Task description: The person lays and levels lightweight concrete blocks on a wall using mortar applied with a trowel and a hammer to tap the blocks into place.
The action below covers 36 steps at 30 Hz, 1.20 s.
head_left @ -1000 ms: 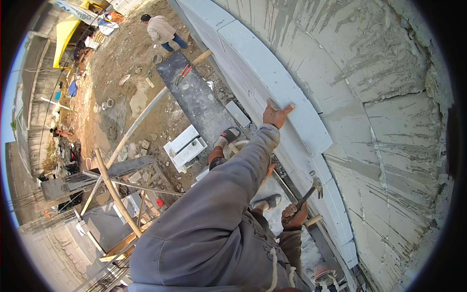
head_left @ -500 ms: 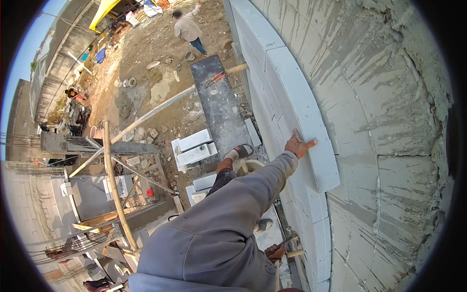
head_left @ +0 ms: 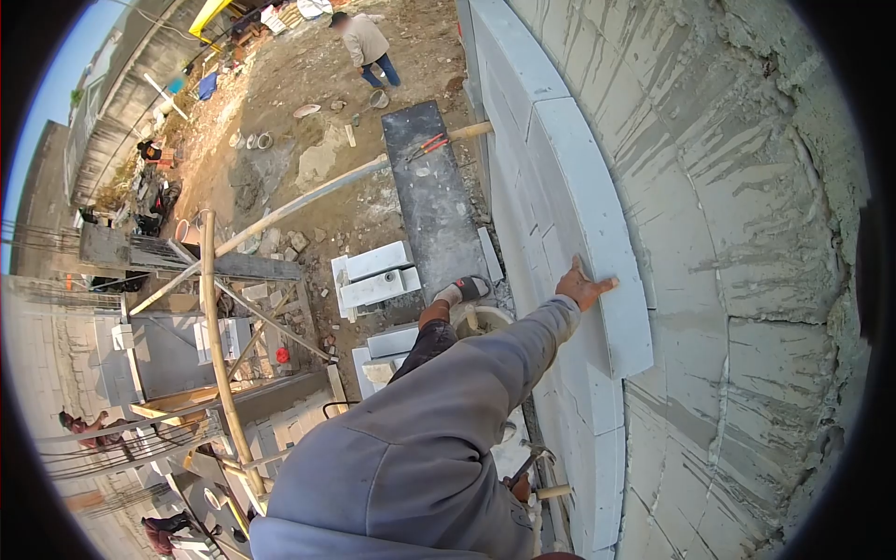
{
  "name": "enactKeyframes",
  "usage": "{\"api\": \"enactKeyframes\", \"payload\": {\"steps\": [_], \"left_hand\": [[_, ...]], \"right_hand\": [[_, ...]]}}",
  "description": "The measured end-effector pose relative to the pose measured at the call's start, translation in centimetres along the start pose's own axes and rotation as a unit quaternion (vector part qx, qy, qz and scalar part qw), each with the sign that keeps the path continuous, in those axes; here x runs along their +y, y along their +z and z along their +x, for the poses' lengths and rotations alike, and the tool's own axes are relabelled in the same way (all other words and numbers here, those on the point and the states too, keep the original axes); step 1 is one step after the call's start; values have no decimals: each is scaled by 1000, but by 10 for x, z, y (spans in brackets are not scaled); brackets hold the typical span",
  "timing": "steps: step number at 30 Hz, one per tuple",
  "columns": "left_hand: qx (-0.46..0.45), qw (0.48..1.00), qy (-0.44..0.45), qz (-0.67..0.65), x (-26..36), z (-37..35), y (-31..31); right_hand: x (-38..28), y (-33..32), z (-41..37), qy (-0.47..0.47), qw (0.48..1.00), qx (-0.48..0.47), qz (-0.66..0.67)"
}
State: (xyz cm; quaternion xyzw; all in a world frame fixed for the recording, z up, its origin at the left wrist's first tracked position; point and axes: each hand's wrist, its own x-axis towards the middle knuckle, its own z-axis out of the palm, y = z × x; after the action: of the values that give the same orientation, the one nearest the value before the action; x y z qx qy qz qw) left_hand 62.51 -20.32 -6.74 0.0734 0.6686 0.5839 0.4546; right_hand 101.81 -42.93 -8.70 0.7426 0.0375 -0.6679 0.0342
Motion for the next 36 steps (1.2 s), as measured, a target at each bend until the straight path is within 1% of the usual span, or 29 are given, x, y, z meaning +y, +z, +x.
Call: {"api": "enactKeyframes", "payload": {"steps": [4, 6, 8, 9, 11, 12, 14, 15, 16, 17, 18, 20, 21, 23, 24, 26, 30, 32, 33, 35, 36], "left_hand": [[10, 1000, 11, 15, -2, 3, 1], [11, 997, 48, -60, 2, -5, 3], [20, 998, 51, 20, -36, 29, 5], [1, 999, 47, 18, -33, 25, 11], [-1, 995, 66, -71, -17, 13, 6], [-6, 995, 64, -70, -15, 11, 6], [-7, 992, 68, -104, -12, 8, 6], [-9, 992, 67, -104, -9, 5, 5], [-3, 996, 58, -73, -5, 3, 4], [2, 998, 51, -43, -2, 2, 4], [0, 998, 50, -43, -5, 6, 6], [-7, 985, 84, -151, -22, 15, 11], [-13, 986, 78, -150, -28, 21, 10], [30, 995, 85, -52, -38, 31, 10], [16, 996, 76, -50, -35, 28, 10], [-58, 978, 92, -181, -24, 22, 9], [-44, 980, 101, -169, -34, 28, 8], [-57, 975, 115, -182, -41, 34, 9], [-56, 975, 117, -180, -29, 25, 8], [-27, 986, 74, -148, 2, -1, 9], [-25, 986, 76, -147, 1, 1, 9]], "right_hand": [[3, -3, 0, -2, 999, 0, -45], [3, -3, 0, 2, 999, 13, -47], [3, -2, 2, 0, 999, 33, -36], [6, -7, 8, -7, 999, 29, -26], [4, -2, -3, -22, 999, 39, -24], [5, 0, -7, -35, 998, 39, -37], [14, -10, 8, -36, 999, 36, -18], [16, -12, 9, -27, 999, 28, -13], [17, -15, 10, -18, 1000, 20, -9], [18, -16, 10, -19, 1000, 20, -8], [17, -11, 1, -23, 999, 31, -23], [16, -6, -4, -24, 998, 44, -33], [17, -7, -2, -21, 998, 41, -31], [22, -11, 0, 2, 999, 47, -18], [25, -16, 3, 6, 999, 54, -4], [29, -21, 9, 1, 1000, 26, -10], [28, -22, 10, 9, 999, 31, -10], [26, -20, 9, 1, 999, 36, -13], [24, -18, 9, -7, 999, 43, -14], [20, -14, 5, -9, 999, 46, -18], [18, -12, 5, -10, 998, 51, -21]]}}
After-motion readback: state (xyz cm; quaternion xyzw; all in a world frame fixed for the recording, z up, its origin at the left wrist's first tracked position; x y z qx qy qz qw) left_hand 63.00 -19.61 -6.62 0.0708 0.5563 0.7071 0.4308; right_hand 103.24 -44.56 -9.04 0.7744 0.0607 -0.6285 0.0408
